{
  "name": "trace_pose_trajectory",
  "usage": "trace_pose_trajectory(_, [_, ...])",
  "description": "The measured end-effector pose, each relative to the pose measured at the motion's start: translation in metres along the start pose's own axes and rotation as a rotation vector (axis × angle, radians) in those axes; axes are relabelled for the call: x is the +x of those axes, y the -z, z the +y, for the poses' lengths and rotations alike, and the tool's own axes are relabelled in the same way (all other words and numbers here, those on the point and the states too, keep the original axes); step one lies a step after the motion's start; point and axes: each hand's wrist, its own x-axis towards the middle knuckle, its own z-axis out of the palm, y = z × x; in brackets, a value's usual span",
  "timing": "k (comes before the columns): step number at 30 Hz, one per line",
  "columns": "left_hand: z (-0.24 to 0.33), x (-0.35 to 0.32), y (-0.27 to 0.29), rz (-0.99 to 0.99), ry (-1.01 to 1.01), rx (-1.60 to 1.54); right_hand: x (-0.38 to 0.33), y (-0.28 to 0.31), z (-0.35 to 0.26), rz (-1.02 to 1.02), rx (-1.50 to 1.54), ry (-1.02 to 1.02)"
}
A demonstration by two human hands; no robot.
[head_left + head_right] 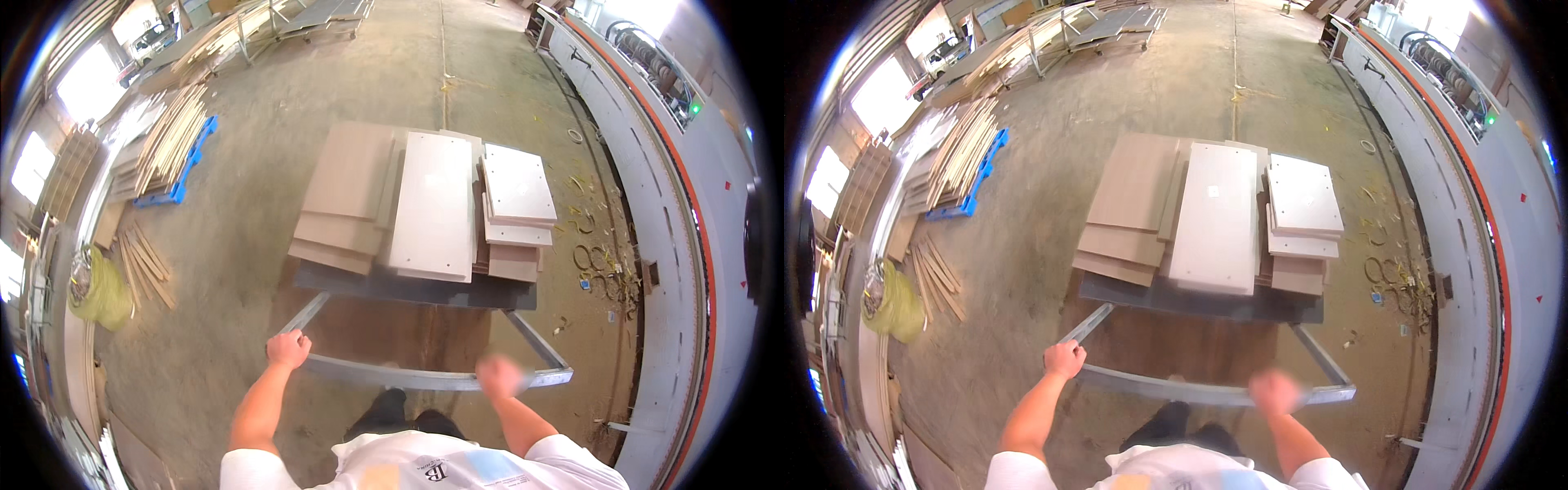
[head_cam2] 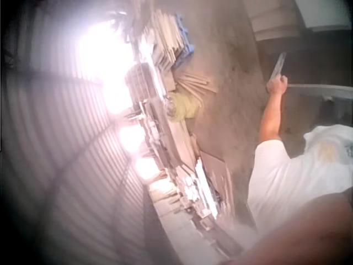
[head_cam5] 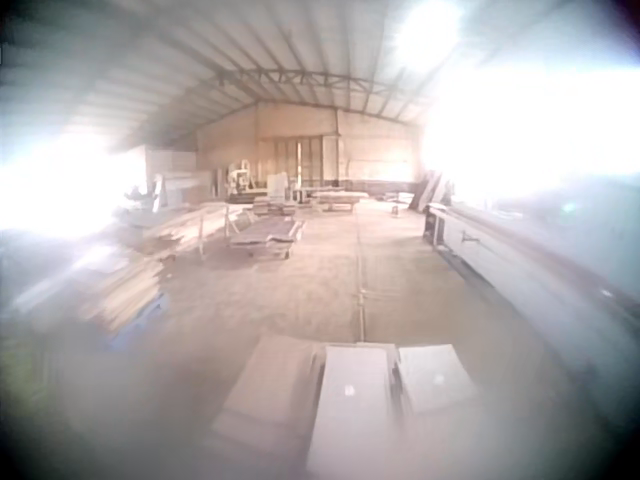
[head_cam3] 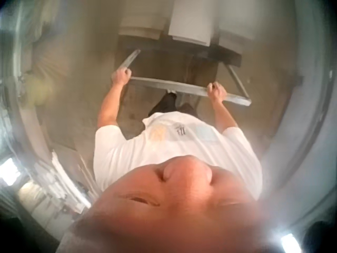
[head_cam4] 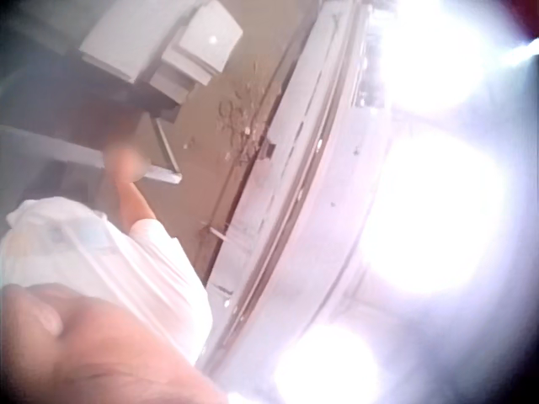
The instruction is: The person operates a large industrial machine to process rectangular boards, feeding them through a conveyor belt and collecting the finished pieces. They then carry a large board across the workshop floor and place it onto a stack of similar boards.
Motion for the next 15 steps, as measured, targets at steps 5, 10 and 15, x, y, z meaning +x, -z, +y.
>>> trace_pose_trajectory(5, [0.039, 0.197, 0.031, -0.026, 0.062, 0.079, 0.172, 0.013, -0.091, -0.018, 0.021, -0.02])
trace_pose_trajectory(10, [0.055, 0.382, 0.044, 0.053, 0.028, 0.068, 0.335, 0.005, -0.167, 0.396, -0.006, 0.359])
trace_pose_trajectory(15, [0.093, 0.574, 0.069, -0.001, 0.012, 0.116, 0.496, 0.016, -0.246, 0.31, -0.012, 0.308])
